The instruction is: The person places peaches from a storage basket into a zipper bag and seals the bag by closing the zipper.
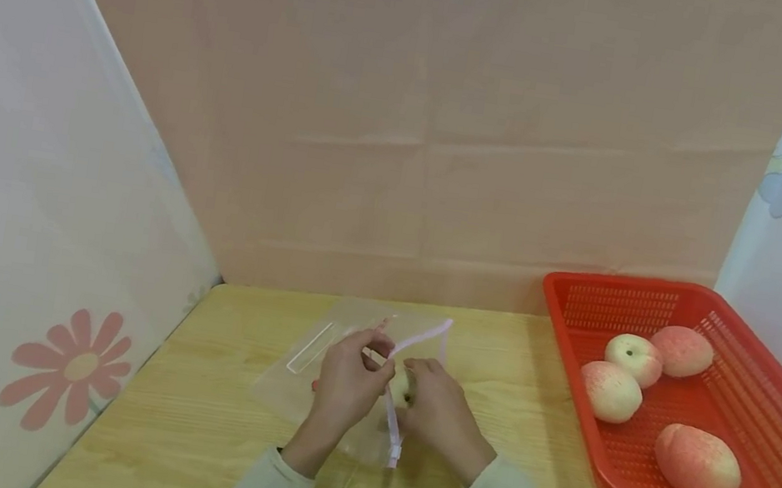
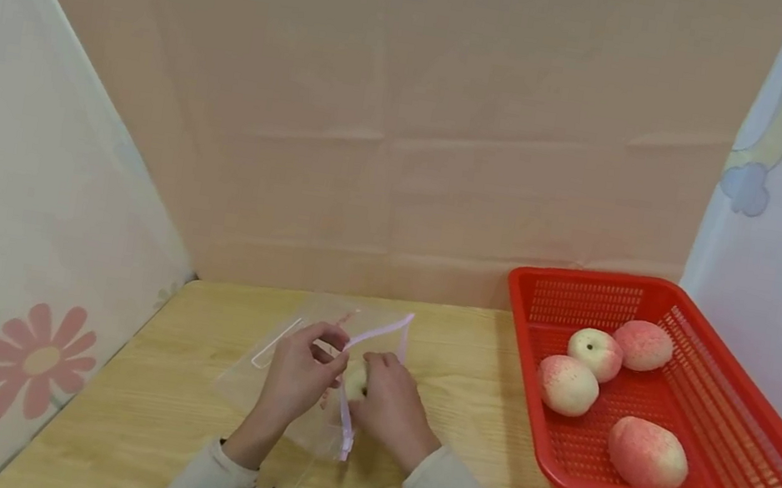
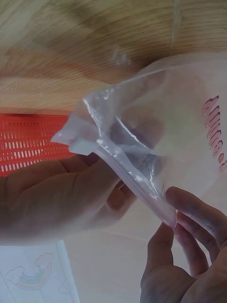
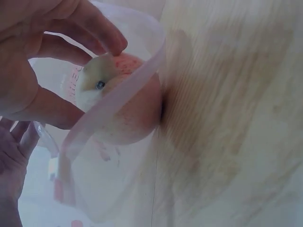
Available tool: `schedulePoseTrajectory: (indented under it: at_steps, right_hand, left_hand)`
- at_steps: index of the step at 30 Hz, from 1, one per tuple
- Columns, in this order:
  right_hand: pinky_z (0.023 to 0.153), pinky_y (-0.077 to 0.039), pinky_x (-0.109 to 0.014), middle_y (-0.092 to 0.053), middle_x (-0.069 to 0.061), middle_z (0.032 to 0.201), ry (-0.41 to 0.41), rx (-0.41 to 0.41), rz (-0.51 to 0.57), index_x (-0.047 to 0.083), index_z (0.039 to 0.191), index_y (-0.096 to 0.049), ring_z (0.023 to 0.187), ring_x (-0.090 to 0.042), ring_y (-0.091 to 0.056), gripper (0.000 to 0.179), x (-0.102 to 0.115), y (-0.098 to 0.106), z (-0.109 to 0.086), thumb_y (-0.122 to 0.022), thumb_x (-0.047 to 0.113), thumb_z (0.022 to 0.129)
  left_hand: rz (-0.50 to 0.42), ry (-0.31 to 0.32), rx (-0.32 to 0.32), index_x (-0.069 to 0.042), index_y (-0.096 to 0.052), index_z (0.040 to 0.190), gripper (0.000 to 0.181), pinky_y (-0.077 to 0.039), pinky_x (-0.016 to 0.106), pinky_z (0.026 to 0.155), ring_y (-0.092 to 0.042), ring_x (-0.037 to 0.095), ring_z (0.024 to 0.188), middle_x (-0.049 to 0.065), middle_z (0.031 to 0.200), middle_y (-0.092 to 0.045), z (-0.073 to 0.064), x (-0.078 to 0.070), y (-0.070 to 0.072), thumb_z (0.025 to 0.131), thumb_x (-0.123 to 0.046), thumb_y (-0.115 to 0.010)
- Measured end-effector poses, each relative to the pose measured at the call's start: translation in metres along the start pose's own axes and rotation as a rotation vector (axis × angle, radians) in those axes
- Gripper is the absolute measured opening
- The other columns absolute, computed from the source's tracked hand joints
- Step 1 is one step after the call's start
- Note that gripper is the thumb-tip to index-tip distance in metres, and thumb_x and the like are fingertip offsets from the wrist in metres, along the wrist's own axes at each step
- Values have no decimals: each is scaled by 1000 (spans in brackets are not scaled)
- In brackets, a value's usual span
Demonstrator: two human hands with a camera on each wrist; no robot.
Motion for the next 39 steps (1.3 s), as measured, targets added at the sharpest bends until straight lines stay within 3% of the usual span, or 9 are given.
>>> schedulePoseTrajectory:
  at_steps: [4, 10, 14, 19, 22, 25, 29, 39]
  right_hand:
    - [86, -53, -49, -63, -11, 121, -51, -1, 9, 5, 128, -61, 95, -22, -62, 65, -6, 5, -5, -88, 27, 74]
    - [72, -48, -37, -62, -8, 106, -103, 10, 14, 5, 125, -60, 82, -17, -54, 62, -19, 5, -7, -87, 31, 76]
    - [71, -48, -35, -61, -9, 105, -117, -7, 53, 5, 128, -58, 81, -16, -54, 59, -20, 2, -6, -82, 31, 81]
    - [80, -59, -41, -66, -12, 114, -64, 8, 225, 6, 130, -56, 93, -24, -68, 40, -10, -2, -5, -68, 17, 94]
    - [89, -59, -48, -68, -13, 120, -10, 67, 362, 7, 132, -56, 105, -31, -69, 32, 0, -3, -7, -56, 7, 100]
    - [96, -55, -51, -68, -13, 124, 14, 80, 404, 8, 132, -56, 114, -33, -66, 32, 5, 4, -10, -50, 3, 100]
    - [96, -56, -48, -68, -8, 125, 8, 52, 350, 11, 130, -59, 114, -29, -66, 32, 1, 21, -20, -54, 5, 99]
    - [95, -55, -47, -64, -2, 131, 60, 16, 120, 12, 133, -58, 120, -25, -61, 37, -18, 68, -53, -65, 20, 97]
  left_hand:
    - [15, -24, -5, -3, -69, 100, 18, -52, 18, 44, -66, 8, 56, 11, 94, -71, 1, -3, 1, 83, 4, -71]
    - [17, -17, -22, -6, -70, 98, 17, -50, 19, 42, -66, 8, 56, 9, 92, -71, 2, -6, 2, 84, 2, -71]
    - [17, -5, -15, -7, -70, 98, 17, -49, 18, 43, -65, 6, 57, 7, 93, -71, 1, -7, -1, 84, 1, -71]
    - [34, -42, -11, -6, -70, 99, 17, -52, 17, 46, -67, 9, 61, 9, 93, -71, 1, -12, 0, 84, 1, -71]
    - [48, -57, -39, -5, -70, 98, 17, -55, 16, 50, -68, 14, 64, 10, 93, -72, 2, -17, 7, 83, 2, -72]
    - [24, -37, -57, -4, -70, 98, 17, -56, 18, 51, -69, 16, 66, 11, 94, -71, 4, -18, 14, 83, 3, -72]
    - [-26, -10, -65, -3, -70, 99, 17, -57, 20, 50, -68, 14, 65, 12, 96, -71, 6, -17, 20, 84, 3, -71]
    - [11, -14, -85, -5, -71, 101, 20, -55, 19, 47, -64, 12, 60, 10, 90, -70, 5, -11, 26, 84, 5, -68]
Point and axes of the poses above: each hand's wrist, its own z-axis towards the middle knuckle, its own y-axis out of the back of the hand, x = y × z, the point moved 8 cm from there along z, towards the middle knuckle
